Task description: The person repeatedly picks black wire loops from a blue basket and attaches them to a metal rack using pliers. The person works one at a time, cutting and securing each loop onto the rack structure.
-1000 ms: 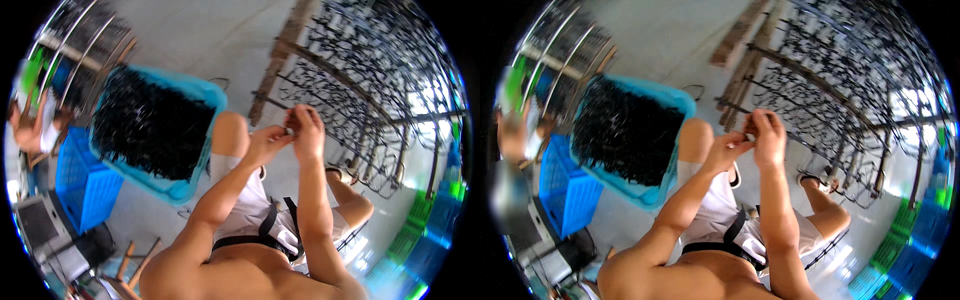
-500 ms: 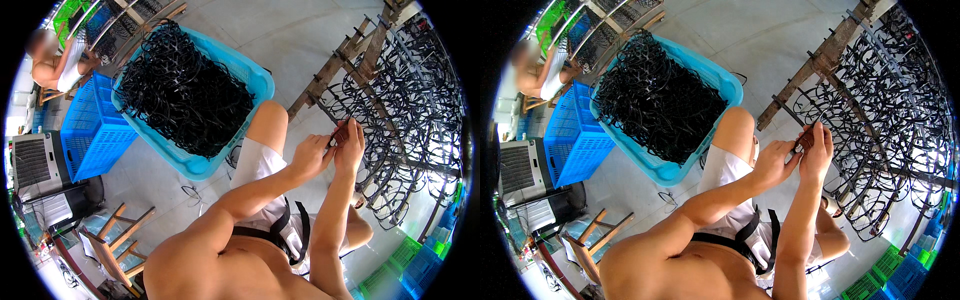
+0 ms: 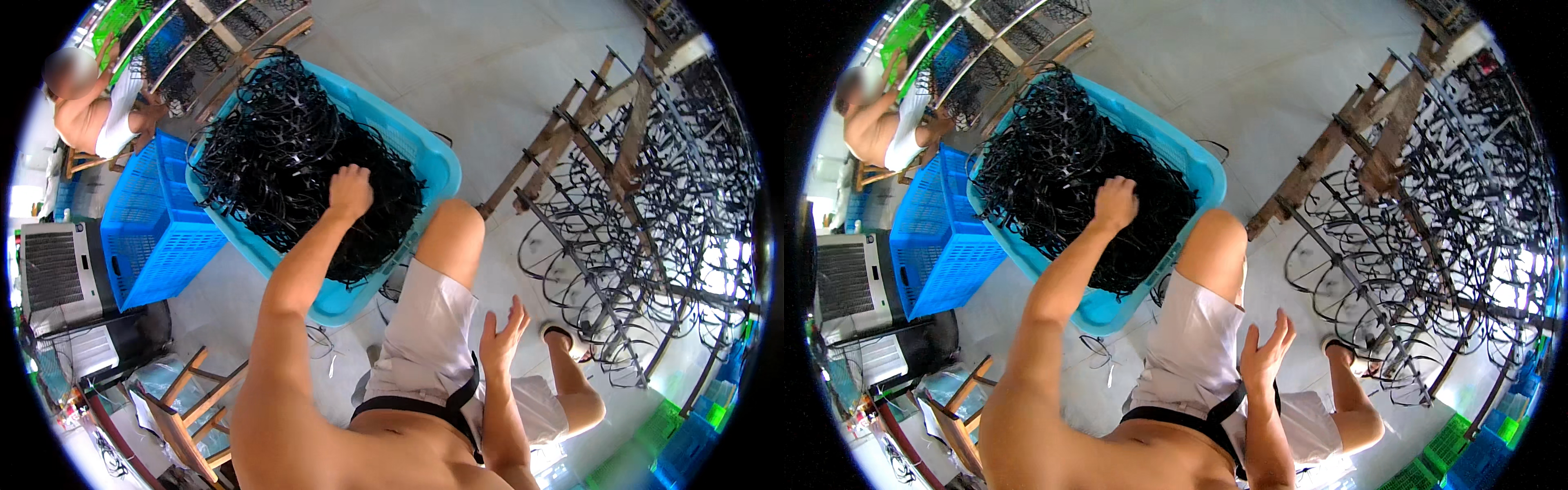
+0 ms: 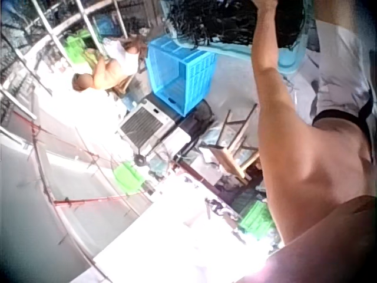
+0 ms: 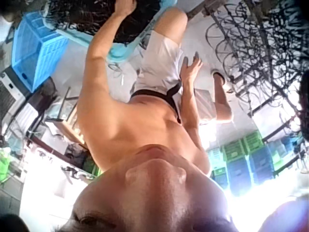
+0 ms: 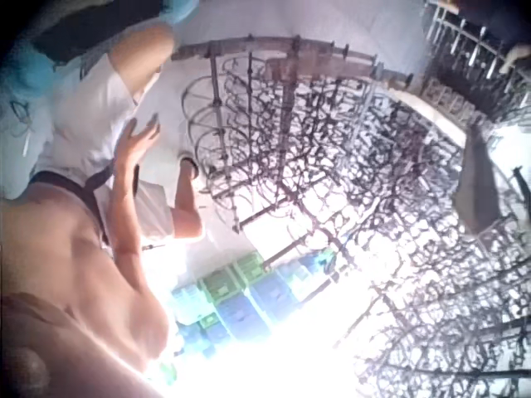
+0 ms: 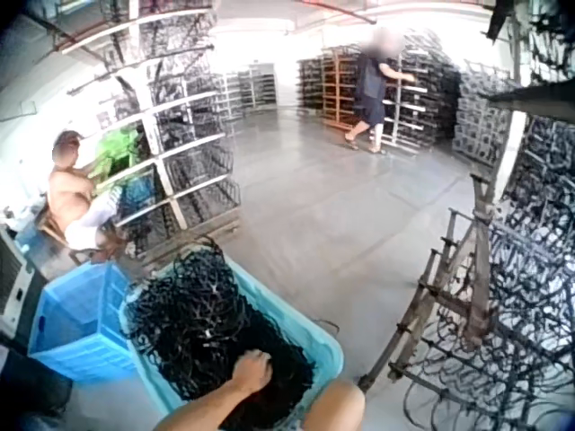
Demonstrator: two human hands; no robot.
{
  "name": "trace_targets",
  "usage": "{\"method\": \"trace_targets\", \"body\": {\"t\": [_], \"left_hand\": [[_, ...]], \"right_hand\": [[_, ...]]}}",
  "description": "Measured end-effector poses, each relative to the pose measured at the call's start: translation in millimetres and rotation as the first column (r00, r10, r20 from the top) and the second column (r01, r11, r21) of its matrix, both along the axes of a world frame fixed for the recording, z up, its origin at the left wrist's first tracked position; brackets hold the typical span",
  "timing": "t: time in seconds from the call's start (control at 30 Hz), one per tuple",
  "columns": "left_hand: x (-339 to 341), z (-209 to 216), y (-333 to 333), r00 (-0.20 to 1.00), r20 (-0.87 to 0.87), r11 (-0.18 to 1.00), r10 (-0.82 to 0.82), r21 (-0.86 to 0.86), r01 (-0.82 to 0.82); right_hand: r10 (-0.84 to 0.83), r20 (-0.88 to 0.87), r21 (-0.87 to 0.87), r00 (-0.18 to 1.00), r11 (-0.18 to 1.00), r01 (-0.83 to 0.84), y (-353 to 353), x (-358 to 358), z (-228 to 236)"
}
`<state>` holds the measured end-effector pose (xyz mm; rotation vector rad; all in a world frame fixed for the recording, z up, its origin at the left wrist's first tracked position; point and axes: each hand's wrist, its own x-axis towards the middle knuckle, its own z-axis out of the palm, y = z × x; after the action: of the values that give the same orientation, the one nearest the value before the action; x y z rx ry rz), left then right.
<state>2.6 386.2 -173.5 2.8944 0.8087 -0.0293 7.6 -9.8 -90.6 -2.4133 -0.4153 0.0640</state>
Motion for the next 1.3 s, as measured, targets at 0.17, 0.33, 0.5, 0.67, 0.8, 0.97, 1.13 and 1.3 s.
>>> {"method": "trace_targets", "body": {"t": [0.17, 0.33, 0.5, 0.67, 0.8, 0.97, 1.13, 1.3], "left_hand": [[47.9, -20.9, -41.1, 0.982, 0.068, 0.919, 0.174, -0.369, -0.137], [97.4, -70.8, -32.3, 0.829, -0.325, 0.508, 0.454, -0.670, -0.541], [71.9, -32.8, -35.0, 0.941, -0.103, 0.398, 0.322, -0.887, -0.233], [-17.2, 21.8, -50.4, 0.932, 0.067, 0.199, 0.357, -0.980, -0.006], [-46.4, 64.7, -71.8, 0.869, 0.196, 0.450, 0.454, -0.893, -0.034], [-60.8, 161.8, -146.3, 0.890, 0.456, 0.711, -0.030, -0.616, 0.339], [-28.7, 169.8, -163.3, 0.670, 0.721, 0.544, -0.175, -0.496, 0.676], [62.3, 51.2, -72.2, 0.815, 0.494, 0.922, -0.303, -0.066, 0.382]], "right_hand": [[0.113, -0.115, 0.134, 0.987, 0.986, -0.098, 16.3, -3.3, 8.0], [0.174, -0.053, 0.224, 0.983, 0.962, -0.158, 46.3, 20.7, 41.0], [0.155, -0.224, 0.383, 0.962, 0.922, -0.059, 54.2, 32.9, 74.2], [0.390, -0.260, 0.464, 0.883, 0.853, -0.239, 94.4, 33.2, 80.4], [0.490, -0.423, 0.484, 0.762, 0.833, -0.267, 133.8, 36.4, 61.9], [0.601, -0.556, 0.738, 0.574, 0.674, 0.009, 141.9, 24.1, 69.1], [0.433, -0.410, 0.704, 0.803, 0.710, -0.024, 57.5, 25.0, 117.3], [0.256, -0.310, 0.822, 0.915, 0.556, 0.123, -64.0, 39.7, 177.0]]}}
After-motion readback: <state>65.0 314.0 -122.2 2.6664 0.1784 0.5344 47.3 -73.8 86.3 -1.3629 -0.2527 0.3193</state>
